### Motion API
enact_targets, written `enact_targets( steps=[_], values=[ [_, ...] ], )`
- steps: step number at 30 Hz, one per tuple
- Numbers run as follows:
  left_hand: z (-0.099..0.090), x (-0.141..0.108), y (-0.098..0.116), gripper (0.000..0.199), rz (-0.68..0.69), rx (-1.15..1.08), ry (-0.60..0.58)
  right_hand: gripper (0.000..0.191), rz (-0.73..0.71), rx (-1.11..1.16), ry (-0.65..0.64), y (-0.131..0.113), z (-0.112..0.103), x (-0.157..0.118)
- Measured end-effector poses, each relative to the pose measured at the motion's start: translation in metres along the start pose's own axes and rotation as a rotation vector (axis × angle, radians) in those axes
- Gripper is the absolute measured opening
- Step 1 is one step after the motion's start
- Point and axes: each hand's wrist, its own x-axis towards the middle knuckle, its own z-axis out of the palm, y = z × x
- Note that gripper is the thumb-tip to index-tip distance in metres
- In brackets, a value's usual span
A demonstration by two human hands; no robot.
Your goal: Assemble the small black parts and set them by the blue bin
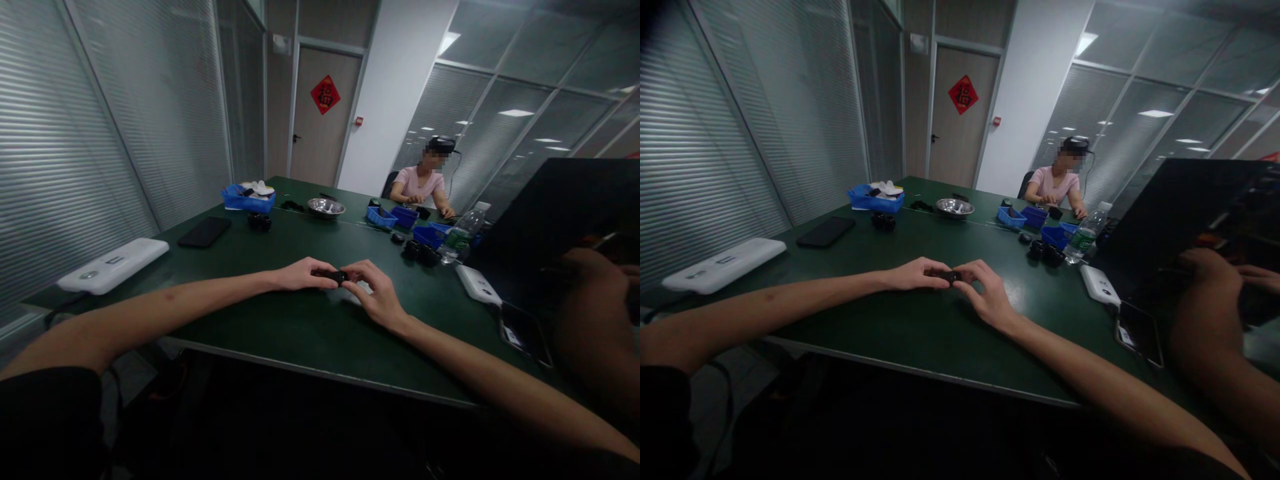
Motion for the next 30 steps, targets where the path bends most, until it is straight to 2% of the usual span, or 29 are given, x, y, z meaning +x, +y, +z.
enact_targets(
  steps=[4,8,11,19,24,30],
  values=[
    [0.0,-0.0005,0.0008,0.04,0.0,-0.02,0.003,0.023,-0.034,0.019,-0.013,-0.0037,-0.0016,-0.0002],
    [0.0004,0.0,0.0021,0.039,0.002,-0.046,0.008,0.029,0.012,0.046,0.01,-0.004,-0.0005,-0.0004],
    [0.0003,0.0,0.0022,0.04,-0.004,-0.031,0.005,0.023,0.042,0.026,0.032,-0.0015,0.0,0.0],
    [0.0014,-0.0003,0.005,0.037,0.01,-0.029,0.019,0.025,-0.027,0.055,-0.018,-0.0038,-0.0026,0.0003],
    [0.0019,0.0003,0.004,0.04,0.003,-0.044,0.017,0.025,0.038,0.025,0.003,-0.0024,-0.0009,0.0003],
    [0.0016,0.0005,-0.0004,0.04,0.007,-0.03,0.026,0.025,-0.039,0.033,-0.044,-0.0047,-0.003,0.001]
  ],
)
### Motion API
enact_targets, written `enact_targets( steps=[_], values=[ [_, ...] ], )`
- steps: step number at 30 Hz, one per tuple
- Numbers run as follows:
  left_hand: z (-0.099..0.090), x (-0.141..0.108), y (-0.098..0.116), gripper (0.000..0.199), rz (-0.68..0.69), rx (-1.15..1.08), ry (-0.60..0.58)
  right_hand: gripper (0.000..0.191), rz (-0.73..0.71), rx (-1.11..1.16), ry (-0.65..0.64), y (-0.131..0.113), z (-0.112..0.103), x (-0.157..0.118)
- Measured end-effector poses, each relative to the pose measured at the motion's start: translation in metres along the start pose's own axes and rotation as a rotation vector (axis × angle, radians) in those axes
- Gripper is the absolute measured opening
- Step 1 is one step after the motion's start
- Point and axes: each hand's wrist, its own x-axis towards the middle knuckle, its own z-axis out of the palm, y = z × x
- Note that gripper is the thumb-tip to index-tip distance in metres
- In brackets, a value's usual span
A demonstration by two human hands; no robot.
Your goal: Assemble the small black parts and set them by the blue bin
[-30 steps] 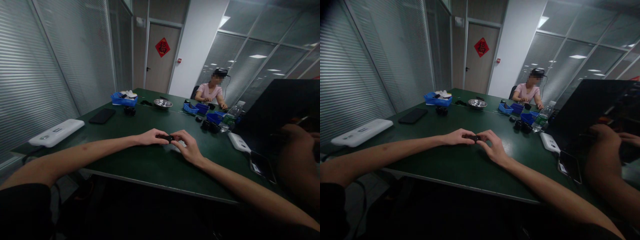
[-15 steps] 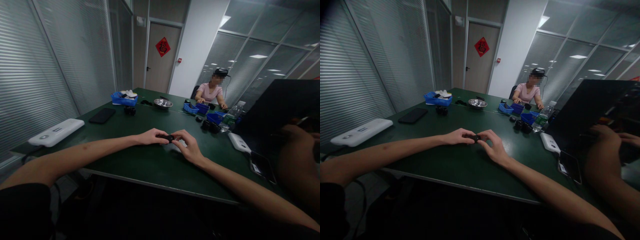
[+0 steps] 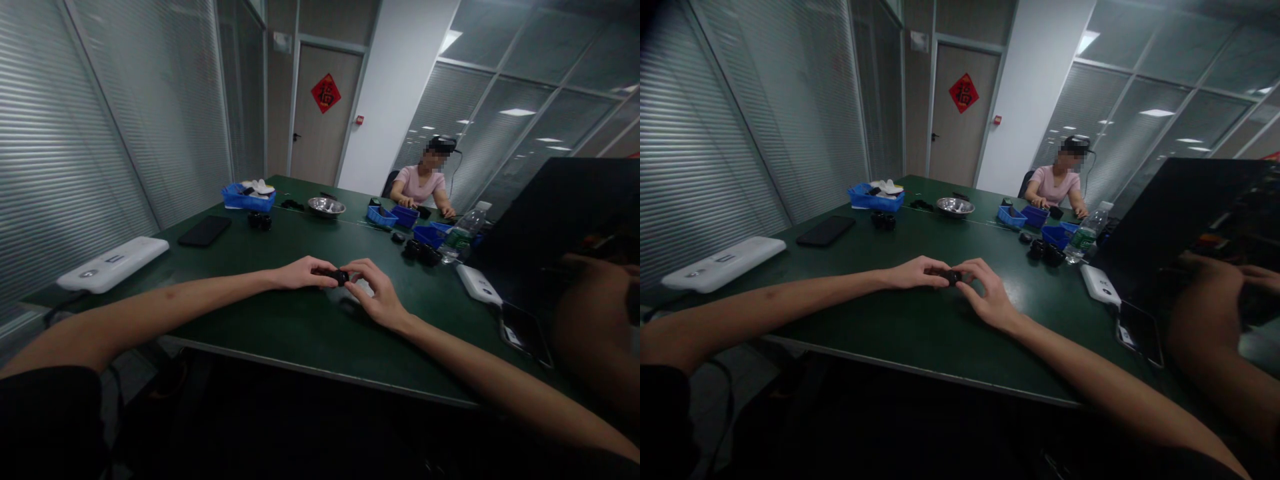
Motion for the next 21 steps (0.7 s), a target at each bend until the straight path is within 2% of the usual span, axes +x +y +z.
enact_targets(
  steps=[6,9,13,18,21],
  values=[
    [-0.0007,0.0007,-0.0023,0.04,0.005,-0.014,-0.015,0.024,0.096,-0.004,0.054,0.0035,0.0027,-0.0004],
    [-0.001,0.0005,-0.0026,0.04,-0.003,-0.003,-0.011,0.021,0.072,-0.005,0.03,0.0026,0.002,-0.0001],
    [-0.001,0.0007,-0.0012,0.041,-0.004,0.008,-0.01,0.026,0.023,0.017,-0.013,-0.0007,-0.0001,-0.0002],
    [0.0002,0.0007,0.0015,0.04,-0.008,-0.043,-0.006,0.027,0.096,-0.007,0.03,0.0032,0.0018,-0.0011],
    [0.0004,0.0003,0.0012,0.04,-0.012,-0.06,-0.006,0.023,0.066,-0.009,0.01,0.003,0.0021,-0.0012]
  ],
)
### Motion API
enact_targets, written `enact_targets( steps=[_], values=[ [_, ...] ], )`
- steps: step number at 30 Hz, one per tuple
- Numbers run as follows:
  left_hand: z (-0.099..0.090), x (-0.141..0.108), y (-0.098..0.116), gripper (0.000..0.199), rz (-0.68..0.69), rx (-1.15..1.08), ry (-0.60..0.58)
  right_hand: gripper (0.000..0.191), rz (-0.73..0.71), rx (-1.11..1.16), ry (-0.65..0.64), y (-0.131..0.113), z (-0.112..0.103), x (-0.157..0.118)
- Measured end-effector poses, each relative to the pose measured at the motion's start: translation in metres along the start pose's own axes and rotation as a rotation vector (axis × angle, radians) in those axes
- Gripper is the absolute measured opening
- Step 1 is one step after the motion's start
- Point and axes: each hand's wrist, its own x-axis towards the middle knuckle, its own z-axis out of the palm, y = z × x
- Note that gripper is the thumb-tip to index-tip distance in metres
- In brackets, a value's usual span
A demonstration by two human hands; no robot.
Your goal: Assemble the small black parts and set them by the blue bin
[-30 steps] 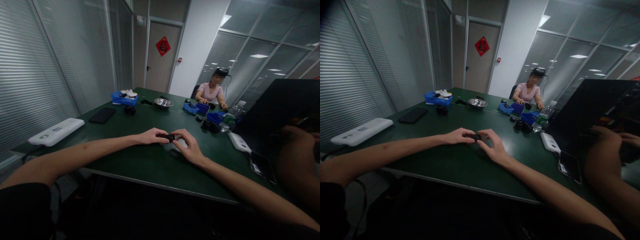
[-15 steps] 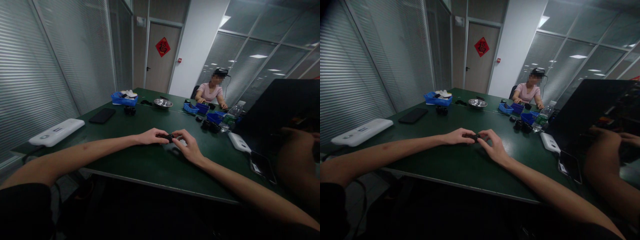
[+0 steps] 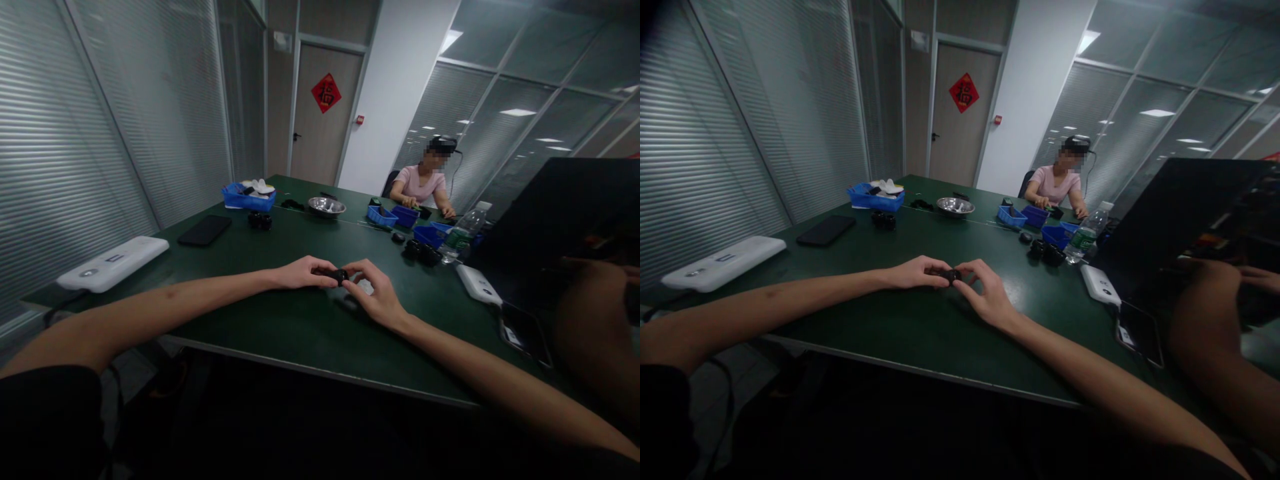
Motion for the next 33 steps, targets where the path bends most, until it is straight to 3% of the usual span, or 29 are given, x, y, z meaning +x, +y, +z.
enact_targets(
  steps=[4,10,15,22,28,33],
  values=[
    [-0.0003,0.0009,-0.0027,0.04,0.016,0.019,0.003,0.027,-0.081,0.031,-0.021,-0.0027,-0.0009,-0.0001],
    [-0.0013,0.0014,-0.0041,0.043,0.01,0.021,-0.009,0.023,-0.021,0.014,0.029,0.0004,0.0003,0.0013],
    [-0.0019,0.0002,-0.0037,0.041,0.016,0.045,-0.002,0.024,-0.099,0.035,-0.012,-0.0022,-0.0007,0.0005],
    [0.0,0.0003,-0.0008,0.042,0.009,0.034,0.001,0.023,-0.013,0.009,0.028,0.0029,0.0013,0.0001],
    [-0.0007,-0.0002,-0.0021,0.042,0.012,0.041,0.016,0.023,-0.111,0.017,-0.018,-0.0037,-0.0007,0.0006],
    [-0.0007,0.0008,-0.0032,0.042,0.008,0.021,0.002,0.024,-0.04,0.002,0.025,-0.0009,0.0009,0.0003]
  ],
)
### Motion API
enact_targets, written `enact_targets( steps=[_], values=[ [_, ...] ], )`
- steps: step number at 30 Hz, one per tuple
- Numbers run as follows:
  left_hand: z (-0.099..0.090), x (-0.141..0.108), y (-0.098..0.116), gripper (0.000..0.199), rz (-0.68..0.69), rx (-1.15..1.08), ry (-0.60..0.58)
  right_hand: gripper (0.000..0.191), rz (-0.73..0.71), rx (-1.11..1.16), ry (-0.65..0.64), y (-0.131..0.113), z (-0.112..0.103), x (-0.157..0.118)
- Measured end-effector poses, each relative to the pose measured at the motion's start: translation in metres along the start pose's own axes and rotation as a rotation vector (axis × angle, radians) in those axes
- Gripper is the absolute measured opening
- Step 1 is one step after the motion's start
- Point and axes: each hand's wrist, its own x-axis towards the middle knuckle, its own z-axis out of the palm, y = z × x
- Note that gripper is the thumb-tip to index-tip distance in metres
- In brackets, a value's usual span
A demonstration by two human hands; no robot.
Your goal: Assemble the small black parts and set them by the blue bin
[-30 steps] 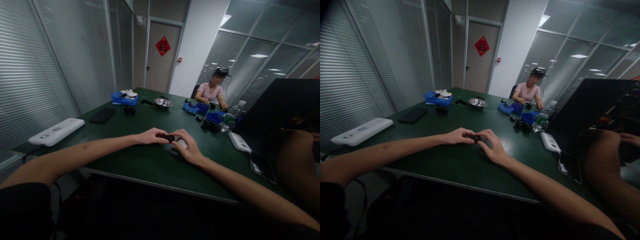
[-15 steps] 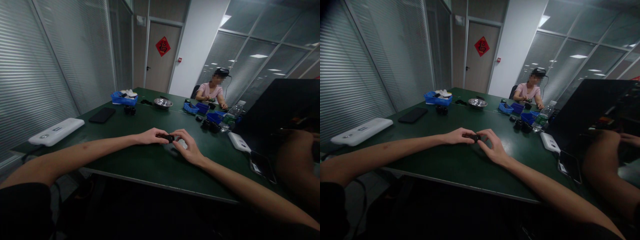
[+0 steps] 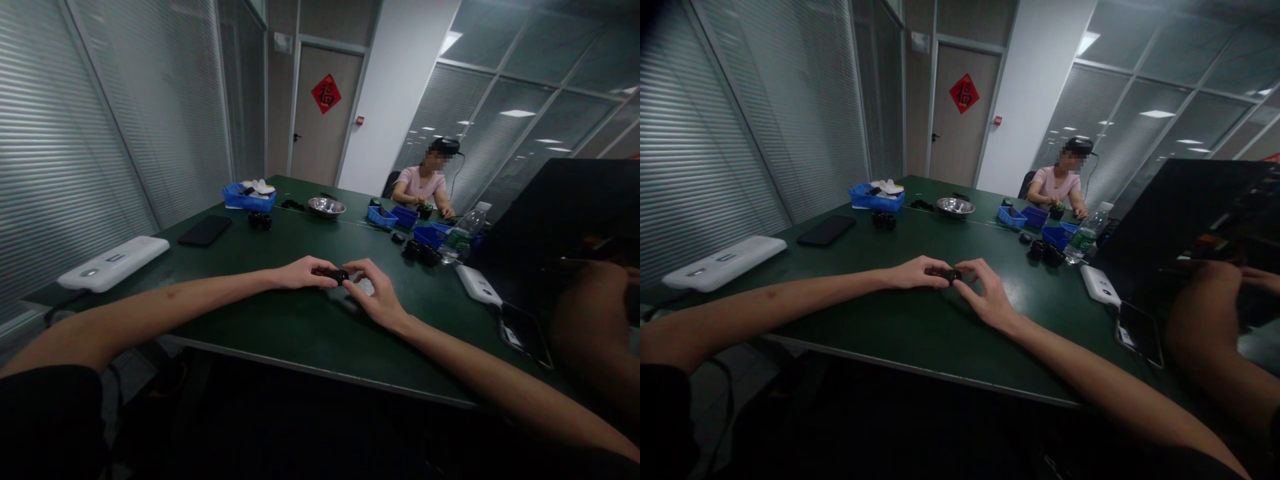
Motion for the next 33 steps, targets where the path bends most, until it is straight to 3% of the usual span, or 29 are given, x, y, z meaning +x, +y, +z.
enact_targets(
  steps=[8,14,20,29,33],
  values=[
    [-0.0016,-0.001,0.0007,0.042,0.005,0.032,0.007,0.022,-0.085,0.012,-0.033,-0.0016,-0.0016,0.0],
    [-0.0012,-0.0004,-0.0005,0.042,0.002,0.012,-0.009,0.023,0.023,-0.017,0.016,0.0012,0.0003,-0.0003],
    [-0.0011,-0.001,0.0012,0.044,-0.006,0.013,0.005,0.022,-0.085,0.01,-0.02,-0.0033,-0.0013,-0.0008],
    [-0.0008,-0.0001,0.0004,0.046,0.004,0.049,0.015,0.02,-0.026,0.023,-0.005,-0.0005,0.0009,-0.0013],
    [-0.0017,-0.0002,0.0008,0.046,0.013,0.09,0.013,0.031,0.0,0.119,-0.015,-0.0006,-0.0004,-0.002]
  ],
)
